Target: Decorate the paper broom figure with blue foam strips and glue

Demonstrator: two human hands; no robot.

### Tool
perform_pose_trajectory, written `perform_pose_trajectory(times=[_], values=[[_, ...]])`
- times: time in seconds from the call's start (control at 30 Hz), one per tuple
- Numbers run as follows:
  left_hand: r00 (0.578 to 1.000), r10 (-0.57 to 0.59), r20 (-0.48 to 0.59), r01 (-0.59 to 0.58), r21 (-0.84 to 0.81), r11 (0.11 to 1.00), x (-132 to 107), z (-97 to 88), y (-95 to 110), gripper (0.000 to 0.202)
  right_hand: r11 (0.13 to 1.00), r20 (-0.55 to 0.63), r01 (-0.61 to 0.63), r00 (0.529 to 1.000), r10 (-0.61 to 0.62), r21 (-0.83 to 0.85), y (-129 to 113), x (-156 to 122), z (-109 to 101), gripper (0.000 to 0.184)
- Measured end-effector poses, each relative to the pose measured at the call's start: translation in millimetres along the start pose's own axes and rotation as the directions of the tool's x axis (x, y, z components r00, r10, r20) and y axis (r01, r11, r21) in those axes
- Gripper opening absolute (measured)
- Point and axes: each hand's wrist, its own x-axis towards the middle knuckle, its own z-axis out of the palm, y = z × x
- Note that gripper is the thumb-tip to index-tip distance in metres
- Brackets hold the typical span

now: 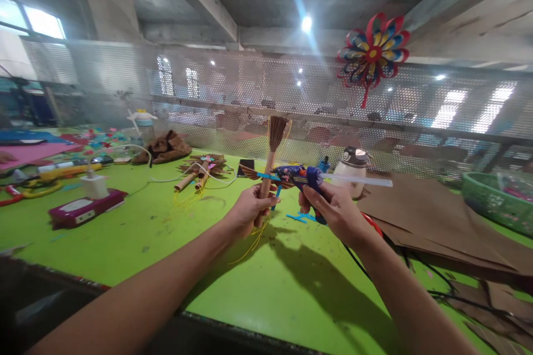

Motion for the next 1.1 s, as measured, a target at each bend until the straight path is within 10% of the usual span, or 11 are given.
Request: perform_pose_trajectory(times=[1.1], values=[[0.999, -0.045, 0.017, 0.046, -0.016, 0.999, -4.8, 3.1, 3.4, 0.03, 0.999, 0.005, -0.051, 0.999, 0.051, 0.016, 5.9, -0.9, -0.1, 0.035]])
